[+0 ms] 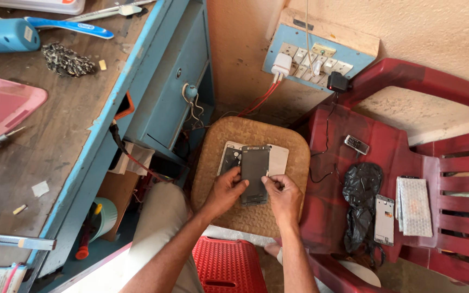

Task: The person handles two smartphones, separating the back cover from one device and placing it on a small table. They then use a metal prying tool to carefully pry open the edges of the second smartphone's back cover.

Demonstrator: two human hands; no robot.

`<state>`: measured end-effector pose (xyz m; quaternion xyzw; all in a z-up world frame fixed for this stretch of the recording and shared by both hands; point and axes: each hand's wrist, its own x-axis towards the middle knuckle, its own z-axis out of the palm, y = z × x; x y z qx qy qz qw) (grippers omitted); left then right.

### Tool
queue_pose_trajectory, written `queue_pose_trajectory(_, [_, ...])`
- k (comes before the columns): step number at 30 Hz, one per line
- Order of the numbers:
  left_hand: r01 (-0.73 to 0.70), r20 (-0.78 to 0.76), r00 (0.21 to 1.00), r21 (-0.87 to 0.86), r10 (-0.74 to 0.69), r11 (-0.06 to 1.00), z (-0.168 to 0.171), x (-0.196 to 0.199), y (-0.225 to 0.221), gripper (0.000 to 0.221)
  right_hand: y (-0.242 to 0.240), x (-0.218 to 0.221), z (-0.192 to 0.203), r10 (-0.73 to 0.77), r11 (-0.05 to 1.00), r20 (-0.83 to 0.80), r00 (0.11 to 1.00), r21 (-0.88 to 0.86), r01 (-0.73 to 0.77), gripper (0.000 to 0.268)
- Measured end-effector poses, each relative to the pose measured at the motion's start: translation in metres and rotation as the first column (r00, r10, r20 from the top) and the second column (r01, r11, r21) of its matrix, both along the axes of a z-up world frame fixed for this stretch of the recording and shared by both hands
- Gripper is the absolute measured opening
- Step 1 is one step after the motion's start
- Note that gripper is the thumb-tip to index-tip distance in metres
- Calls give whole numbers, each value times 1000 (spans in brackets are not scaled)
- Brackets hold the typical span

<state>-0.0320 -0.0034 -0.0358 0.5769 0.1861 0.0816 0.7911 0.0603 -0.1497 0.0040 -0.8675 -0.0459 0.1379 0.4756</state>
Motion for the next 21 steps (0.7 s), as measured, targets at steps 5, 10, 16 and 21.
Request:
queue_pose_trajectory(5, [5,-91,996,193,13,981,14,-4,0,32,5,-1,1,30,1000,171,985,-12,-28,12])
queue_pose_trajectory(10, [-34,-44,998,376,55,926,21,-4,-7,22,3,0,-18,66,998,353,933,-31,-59,9])
queue_pose_trajectory(16, [-54,-83,992,429,99,902,1,-3,-10,19,-19,6,-65,-95,818,-347,933,507,272,2])
queue_pose_trajectory(21, [-139,-3,988,380,151,914,-4,-1,-17,26,-19,20,-50,-62,563,-444,894,724,399,11])
